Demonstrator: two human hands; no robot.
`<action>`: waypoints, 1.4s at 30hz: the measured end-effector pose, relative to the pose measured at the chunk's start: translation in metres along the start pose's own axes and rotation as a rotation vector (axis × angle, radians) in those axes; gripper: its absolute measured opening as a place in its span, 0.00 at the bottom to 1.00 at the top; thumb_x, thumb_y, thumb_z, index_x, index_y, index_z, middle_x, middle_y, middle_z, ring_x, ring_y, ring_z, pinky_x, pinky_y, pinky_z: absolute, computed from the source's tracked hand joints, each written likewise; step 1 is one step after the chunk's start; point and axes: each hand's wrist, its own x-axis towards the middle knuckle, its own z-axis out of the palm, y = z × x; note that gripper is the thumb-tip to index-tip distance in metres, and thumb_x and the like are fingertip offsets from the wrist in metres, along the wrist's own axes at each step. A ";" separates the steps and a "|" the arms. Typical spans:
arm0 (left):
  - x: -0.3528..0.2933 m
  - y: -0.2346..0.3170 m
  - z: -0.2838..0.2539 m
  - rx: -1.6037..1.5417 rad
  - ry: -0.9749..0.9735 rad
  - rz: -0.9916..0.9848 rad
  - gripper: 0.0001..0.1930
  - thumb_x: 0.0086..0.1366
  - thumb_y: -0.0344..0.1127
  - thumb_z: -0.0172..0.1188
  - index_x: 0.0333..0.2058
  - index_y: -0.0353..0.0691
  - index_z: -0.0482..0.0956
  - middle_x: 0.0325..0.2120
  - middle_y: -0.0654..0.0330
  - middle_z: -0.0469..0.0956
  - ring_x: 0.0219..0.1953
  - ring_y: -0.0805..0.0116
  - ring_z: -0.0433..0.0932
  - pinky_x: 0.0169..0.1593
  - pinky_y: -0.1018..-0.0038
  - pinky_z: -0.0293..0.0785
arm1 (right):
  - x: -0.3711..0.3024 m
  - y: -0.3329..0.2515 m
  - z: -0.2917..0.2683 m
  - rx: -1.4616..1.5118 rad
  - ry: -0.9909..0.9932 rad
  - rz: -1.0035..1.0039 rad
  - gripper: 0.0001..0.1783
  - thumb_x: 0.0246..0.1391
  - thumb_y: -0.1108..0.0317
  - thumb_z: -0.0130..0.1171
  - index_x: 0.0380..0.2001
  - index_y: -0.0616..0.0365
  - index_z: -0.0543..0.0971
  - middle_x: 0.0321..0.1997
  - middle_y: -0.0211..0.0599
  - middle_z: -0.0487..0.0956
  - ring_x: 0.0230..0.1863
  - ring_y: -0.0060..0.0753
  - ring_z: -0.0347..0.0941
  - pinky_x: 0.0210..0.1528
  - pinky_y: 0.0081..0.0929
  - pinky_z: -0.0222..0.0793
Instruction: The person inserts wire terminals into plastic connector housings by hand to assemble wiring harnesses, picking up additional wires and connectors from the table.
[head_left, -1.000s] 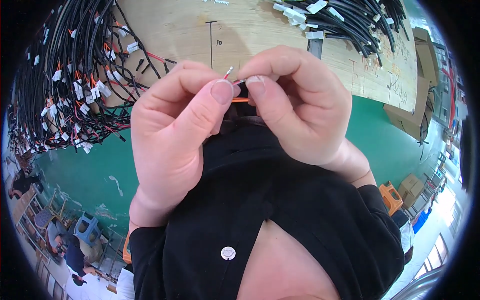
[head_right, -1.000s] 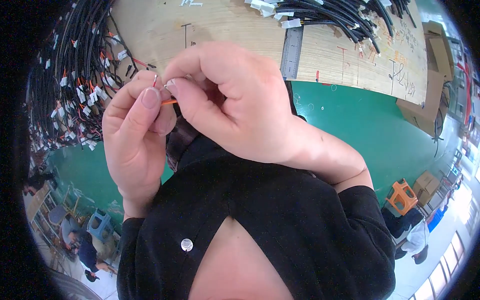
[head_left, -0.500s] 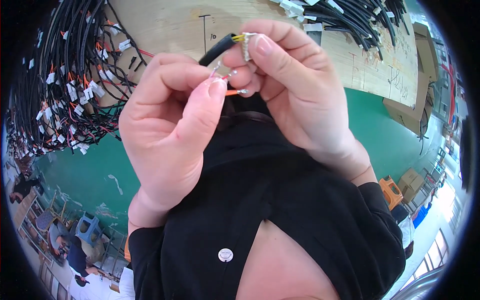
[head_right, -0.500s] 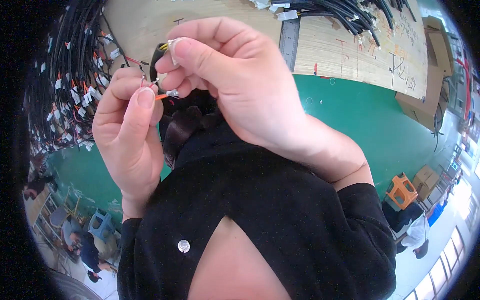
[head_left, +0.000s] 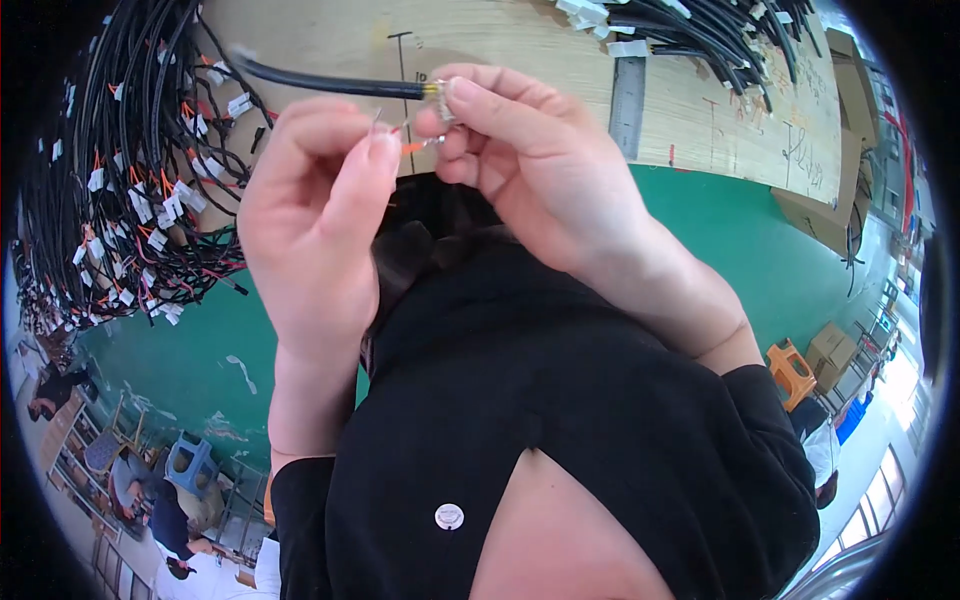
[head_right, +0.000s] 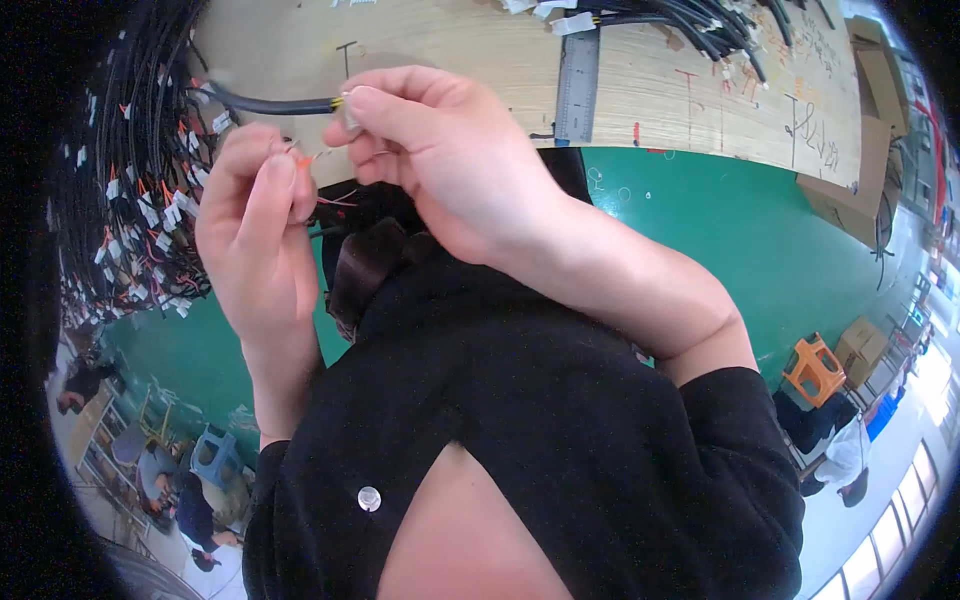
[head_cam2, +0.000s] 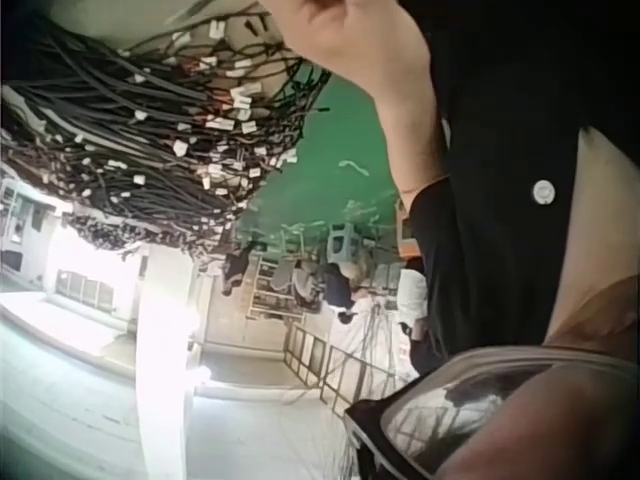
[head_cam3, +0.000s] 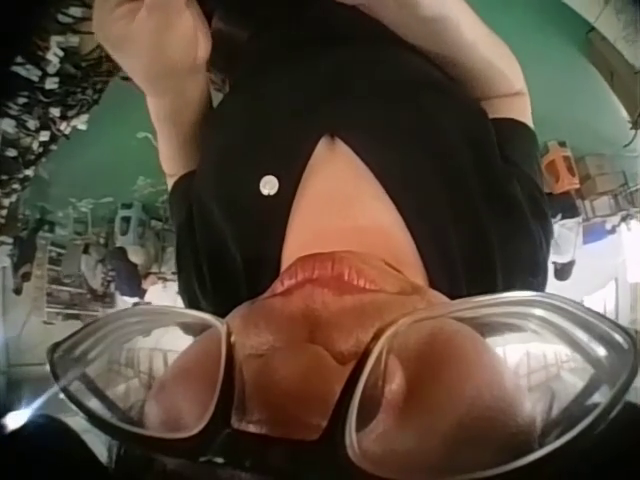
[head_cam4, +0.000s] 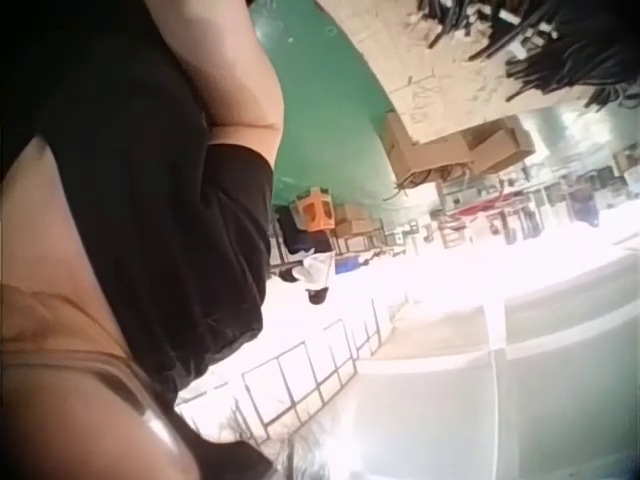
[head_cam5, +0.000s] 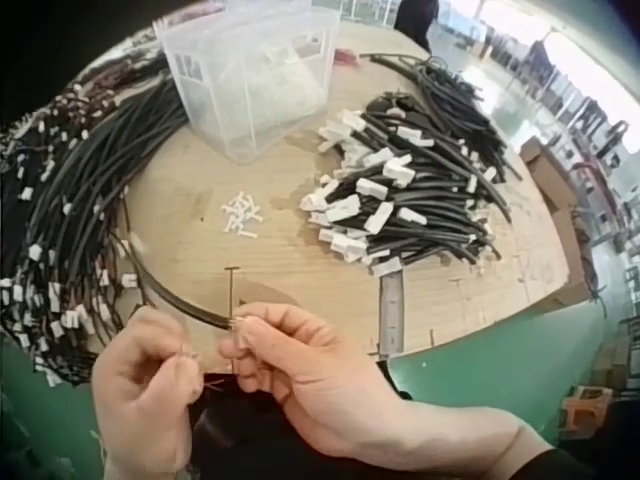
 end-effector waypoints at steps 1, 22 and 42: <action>0.001 -0.002 -0.002 0.004 0.008 -0.006 0.04 0.52 0.18 0.50 0.26 0.32 0.70 0.28 0.64 0.65 0.28 0.82 0.63 0.32 0.88 0.60 | -0.002 0.000 -0.003 -0.105 0.032 0.006 0.11 0.53 0.66 0.46 0.37 0.61 0.69 0.30 0.33 0.73 0.29 0.18 0.67 0.34 0.17 0.64; -0.002 -0.007 0.003 0.335 -0.082 0.133 0.06 0.51 0.17 0.52 0.28 0.32 0.70 0.31 0.61 0.65 0.31 0.79 0.64 0.36 0.86 0.61 | -0.009 -0.010 0.007 -0.422 0.134 -0.065 0.12 0.52 0.67 0.48 0.36 0.66 0.71 0.23 0.27 0.70 0.24 0.13 0.61 0.28 0.11 0.56; -0.003 -0.008 0.000 0.393 -0.049 0.176 0.06 0.51 0.17 0.52 0.28 0.32 0.69 0.30 0.62 0.65 0.30 0.80 0.64 0.34 0.86 0.61 | -0.009 -0.007 0.009 -0.490 0.121 -0.087 0.11 0.52 0.69 0.48 0.35 0.65 0.72 0.23 0.29 0.71 0.24 0.13 0.61 0.25 0.10 0.54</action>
